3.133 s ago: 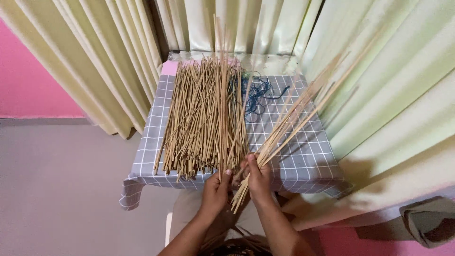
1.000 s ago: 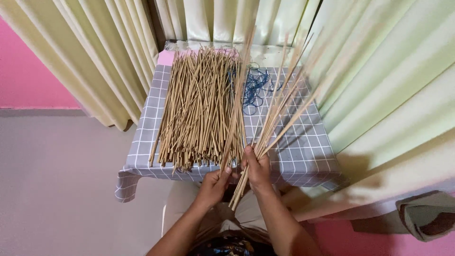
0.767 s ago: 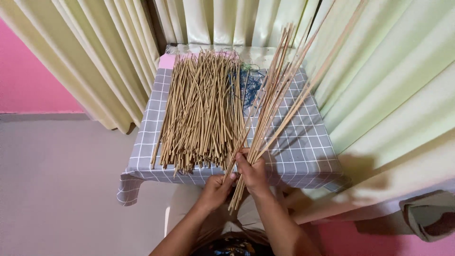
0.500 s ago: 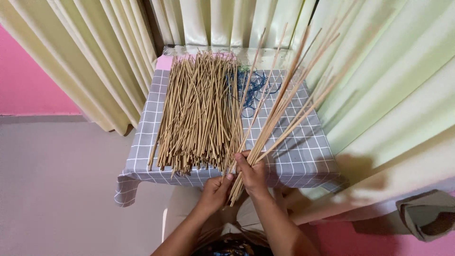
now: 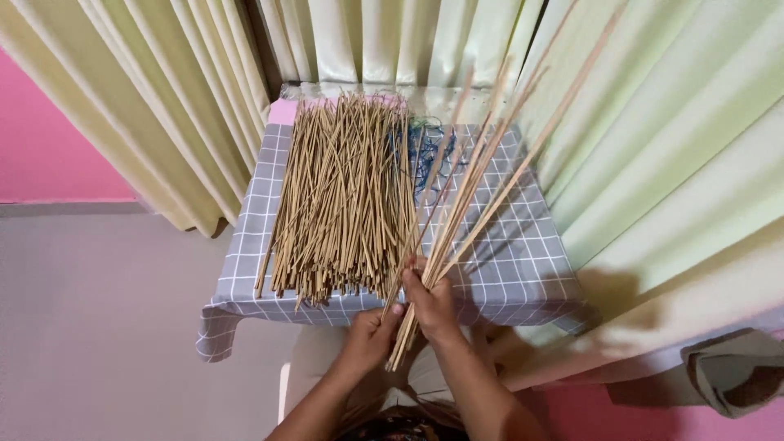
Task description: Assembling a broom by gathering sticks and tying them together with string
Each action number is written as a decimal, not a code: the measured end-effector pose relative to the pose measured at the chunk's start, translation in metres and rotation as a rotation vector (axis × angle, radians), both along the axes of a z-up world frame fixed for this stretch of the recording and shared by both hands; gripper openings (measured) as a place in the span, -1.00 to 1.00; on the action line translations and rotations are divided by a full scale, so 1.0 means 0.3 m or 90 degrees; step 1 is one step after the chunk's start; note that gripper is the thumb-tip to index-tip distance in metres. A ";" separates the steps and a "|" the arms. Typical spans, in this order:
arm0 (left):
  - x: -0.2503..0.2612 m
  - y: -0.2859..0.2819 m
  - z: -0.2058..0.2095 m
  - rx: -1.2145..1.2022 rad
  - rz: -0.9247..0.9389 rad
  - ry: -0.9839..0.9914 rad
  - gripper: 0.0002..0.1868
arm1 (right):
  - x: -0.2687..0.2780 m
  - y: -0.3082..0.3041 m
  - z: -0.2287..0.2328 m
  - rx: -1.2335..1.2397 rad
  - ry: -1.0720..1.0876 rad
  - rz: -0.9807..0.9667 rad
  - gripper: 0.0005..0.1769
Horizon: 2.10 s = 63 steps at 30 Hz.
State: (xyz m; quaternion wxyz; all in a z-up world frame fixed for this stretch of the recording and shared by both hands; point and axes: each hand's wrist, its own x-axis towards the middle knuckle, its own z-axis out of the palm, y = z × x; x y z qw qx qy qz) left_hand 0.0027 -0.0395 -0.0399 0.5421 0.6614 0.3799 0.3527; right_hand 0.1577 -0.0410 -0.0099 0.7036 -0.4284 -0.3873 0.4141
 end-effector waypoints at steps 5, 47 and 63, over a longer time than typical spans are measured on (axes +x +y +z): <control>0.013 0.004 -0.020 0.017 -0.009 -0.043 -0.49 | 0.024 -0.010 -0.048 -0.064 -0.081 -0.054 -0.79; -0.152 -0.025 0.138 0.168 -0.028 0.129 -0.62 | 0.522 0.079 0.196 0.106 0.127 0.146 -0.58; -0.114 0.561 0.525 0.148 0.158 0.568 -0.13 | 0.534 0.220 -0.062 -0.062 -0.179 -0.353 -0.79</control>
